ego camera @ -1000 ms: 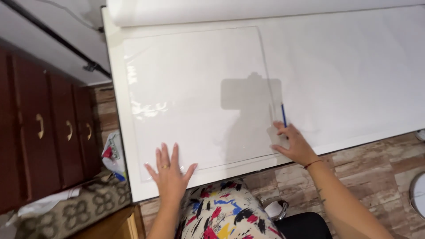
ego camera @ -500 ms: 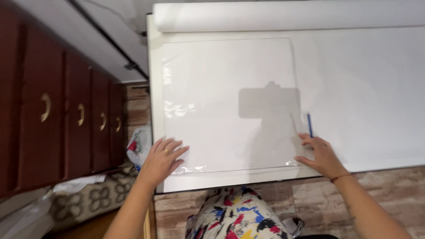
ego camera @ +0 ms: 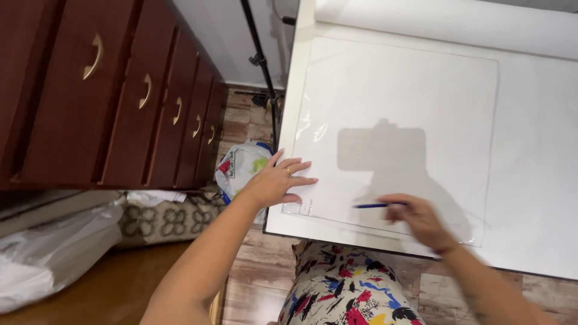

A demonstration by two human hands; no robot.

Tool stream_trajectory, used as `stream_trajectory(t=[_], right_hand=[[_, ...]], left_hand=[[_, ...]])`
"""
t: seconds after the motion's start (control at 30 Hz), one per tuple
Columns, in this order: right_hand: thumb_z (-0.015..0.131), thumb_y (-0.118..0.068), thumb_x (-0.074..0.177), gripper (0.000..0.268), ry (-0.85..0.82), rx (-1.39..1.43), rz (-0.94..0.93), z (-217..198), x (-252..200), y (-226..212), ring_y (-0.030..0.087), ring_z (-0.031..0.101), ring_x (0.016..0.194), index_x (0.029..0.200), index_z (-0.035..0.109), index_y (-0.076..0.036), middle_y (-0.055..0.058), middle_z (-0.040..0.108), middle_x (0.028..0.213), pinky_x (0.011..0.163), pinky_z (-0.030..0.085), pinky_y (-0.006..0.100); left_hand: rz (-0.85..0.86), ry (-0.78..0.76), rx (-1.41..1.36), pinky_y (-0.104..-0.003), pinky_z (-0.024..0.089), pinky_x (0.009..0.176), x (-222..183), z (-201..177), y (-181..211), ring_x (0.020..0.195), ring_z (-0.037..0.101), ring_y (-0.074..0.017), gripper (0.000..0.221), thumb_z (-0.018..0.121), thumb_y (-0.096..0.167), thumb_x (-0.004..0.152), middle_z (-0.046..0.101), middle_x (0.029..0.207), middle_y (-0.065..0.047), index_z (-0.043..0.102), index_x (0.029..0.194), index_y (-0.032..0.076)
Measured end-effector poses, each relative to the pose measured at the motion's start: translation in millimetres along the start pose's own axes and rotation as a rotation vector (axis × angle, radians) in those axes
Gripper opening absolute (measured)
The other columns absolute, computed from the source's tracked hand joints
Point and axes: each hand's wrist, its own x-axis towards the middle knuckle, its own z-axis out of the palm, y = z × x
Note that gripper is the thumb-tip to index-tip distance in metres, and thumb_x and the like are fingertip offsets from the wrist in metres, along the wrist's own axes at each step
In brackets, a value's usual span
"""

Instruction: Tracing a rectangular template onto a roll of white paper using a pen

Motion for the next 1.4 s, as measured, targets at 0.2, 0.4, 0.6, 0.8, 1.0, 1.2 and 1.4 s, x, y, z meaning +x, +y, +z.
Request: stream_trajectory(t=[0.2,0.4,0.6,0.8,1.0,1.2,1.4], right_hand=[[0.086,-0.011,0.081,0.019,-0.144,0.080,-0.346,136.5,68.6,10.1,0.016,0.069,0.062,0.089,0.070,-0.005,0.007,0.070,0.075,0.064,0.057,0.030],[0.076,-0.009,0.087,0.014,-0.276,0.051,-0.320,167.1,64.1,-36.1,0.015,0.072,0.075,0.101,0.072,-0.005,0.008,0.077,0.081,0.075,0.059,0.031],[0.077,-0.009,0.084,0.013,-0.208,-0.066,-0.364,173.2,62.4,-34.7,0.019,0.074,0.072,0.096,0.075,-0.005,0.012,0.076,0.074,0.072,0.060,0.033],[0.076,-0.009,0.085,0.010,-0.218,-0.108,-0.407,176.1,59.3,-40.9,0.021,0.073,0.070,0.095,0.076,-0.005,0.011,0.075,0.073,0.070,0.059,0.033],[0.075,-0.009,0.087,0.008,-0.188,-0.177,-0.515,174.6,55.0,-44.0,0.026,0.072,0.068,0.093,0.073,-0.006,0.012,0.074,0.073,0.069,0.059,0.035],[0.077,-0.015,0.087,0.007,-0.105,-0.317,-0.669,156.4,46.8,-25.1,0.025,0.070,0.071,0.091,0.071,-0.012,0.005,0.070,0.074,0.079,0.056,0.036],[0.077,-0.010,0.083,0.008,-0.057,-0.295,-0.672,132.5,32.6,-19.4,0.026,0.070,0.072,0.088,0.070,-0.011,0.004,0.068,0.072,0.093,0.053,0.041]], left_hand=[[-0.029,0.108,0.076,-0.056,0.017,0.128,-0.9,13.5,-6.1,0.149,0.037,-0.0151,0.062,0.061,0.071,0.082,0.042,0.159,0.012,0.052,0.141,0.052],[-0.015,0.074,0.052,-0.056,0.016,0.128,-4.2,11.3,-7.3,0.151,0.033,-0.0162,0.063,0.064,0.066,0.086,0.036,0.164,0.011,0.046,0.146,0.054],[0.003,-0.078,0.067,-0.054,0.009,0.130,-0.4,-4.5,-9.0,0.154,0.027,-0.0159,0.078,0.070,0.069,0.080,0.026,0.169,0.012,0.040,0.150,0.053],[-0.007,-0.212,0.092,-0.054,0.004,0.131,-0.9,-23.4,-4.0,0.156,0.022,-0.0163,0.090,0.075,0.069,0.075,0.017,0.171,0.013,0.034,0.153,0.052],[-0.007,-0.228,0.058,-0.056,0.004,0.130,-0.9,-26.7,-3.4,0.156,0.021,-0.0178,0.091,0.077,0.066,0.074,0.014,0.171,0.011,0.035,0.154,0.050],[0.011,-0.238,0.041,-0.057,0.004,0.130,1.6,-32.1,-4.7,0.156,0.021,-0.0198,0.094,0.076,0.066,0.074,0.015,0.171,0.008,0.034,0.155,0.048],[0.020,-0.252,0.034,-0.058,0.005,0.129,0.7,-33.0,-3.5,0.156,0.021,-0.0208,0.095,0.075,0.067,0.073,0.016,0.171,0.006,0.032,0.156,0.049]])
